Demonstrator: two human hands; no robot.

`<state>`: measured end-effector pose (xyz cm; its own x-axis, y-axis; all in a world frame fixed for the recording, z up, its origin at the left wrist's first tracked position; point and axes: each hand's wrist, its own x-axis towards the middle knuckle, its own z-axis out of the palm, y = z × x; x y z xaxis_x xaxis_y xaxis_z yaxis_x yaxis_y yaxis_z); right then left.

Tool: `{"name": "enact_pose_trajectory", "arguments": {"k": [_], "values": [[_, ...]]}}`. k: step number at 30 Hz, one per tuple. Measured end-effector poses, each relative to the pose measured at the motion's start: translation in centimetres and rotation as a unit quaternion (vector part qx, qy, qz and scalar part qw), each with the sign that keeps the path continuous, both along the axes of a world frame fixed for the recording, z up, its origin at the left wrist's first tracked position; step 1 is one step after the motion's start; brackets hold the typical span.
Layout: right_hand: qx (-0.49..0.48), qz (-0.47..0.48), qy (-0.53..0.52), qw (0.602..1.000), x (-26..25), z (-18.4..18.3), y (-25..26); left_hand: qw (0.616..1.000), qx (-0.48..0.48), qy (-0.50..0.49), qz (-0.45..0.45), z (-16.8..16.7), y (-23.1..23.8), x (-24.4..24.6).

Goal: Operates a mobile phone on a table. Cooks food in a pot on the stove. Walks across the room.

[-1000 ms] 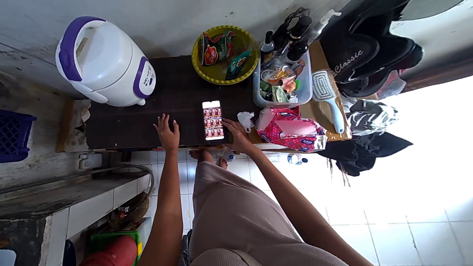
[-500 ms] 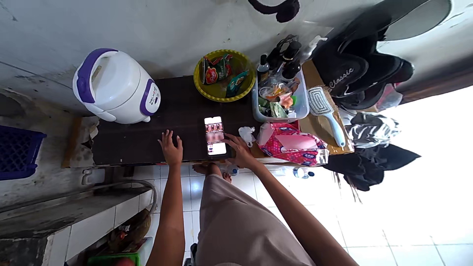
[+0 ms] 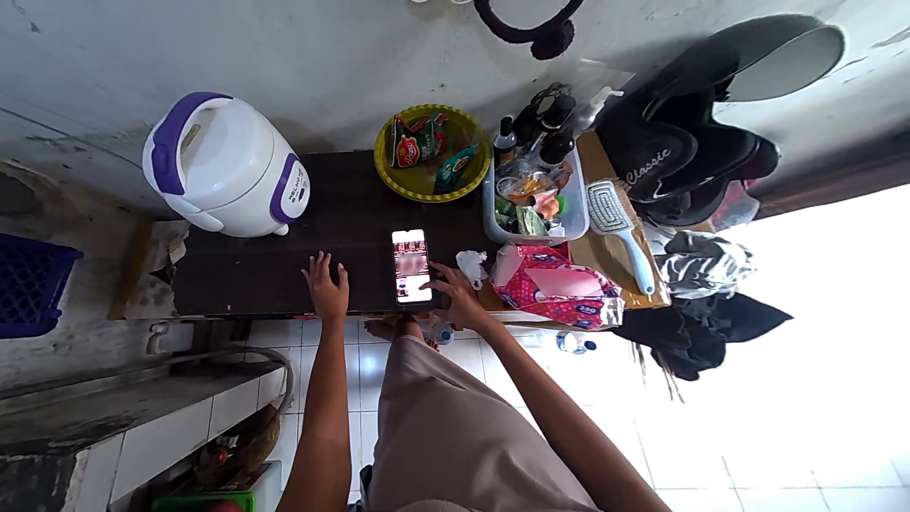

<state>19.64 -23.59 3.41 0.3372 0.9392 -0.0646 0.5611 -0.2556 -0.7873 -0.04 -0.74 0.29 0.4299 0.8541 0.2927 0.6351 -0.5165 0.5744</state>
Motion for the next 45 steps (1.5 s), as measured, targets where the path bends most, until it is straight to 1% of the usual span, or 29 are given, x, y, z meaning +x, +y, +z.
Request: {"name": "enact_pose_trajectory", "arguments": {"k": [4,9,14,25,33,40,45], "values": [[-0.002,0.000,0.000,1.000,0.04,-0.04,0.02,1.000,-0.009,0.004,-0.004,0.09,-0.10,-0.05],[-0.044,-0.002,-0.009,0.999,0.00,0.45,0.26,1.000,-0.012,0.005,-0.005,0.09,-0.06,-0.05],[-0.008,-0.003,-0.002,1.000,-0.01,0.09,0.04,1.000,-0.013,0.001,-0.004,0.08,-0.04,-0.01],[-0.010,-0.013,-0.011,1.000,-0.03,0.02,0.16,1.000,-0.018,0.010,0.000,-0.13,0.04,-0.05],[-0.021,0.002,-0.014,1.000,0.00,0.02,0.17,1.000,-0.020,0.008,-0.001,0.07,-0.02,-0.05],[0.001,-0.002,0.000,1.000,-0.02,-0.08,0.02,1.000,-0.027,0.008,-0.002,0.12,-0.02,-0.02],[-0.014,-0.006,-0.013,1.000,0.03,0.10,0.23,1.000,-0.026,0.007,-0.003,-0.01,0.05,-0.09]]}}
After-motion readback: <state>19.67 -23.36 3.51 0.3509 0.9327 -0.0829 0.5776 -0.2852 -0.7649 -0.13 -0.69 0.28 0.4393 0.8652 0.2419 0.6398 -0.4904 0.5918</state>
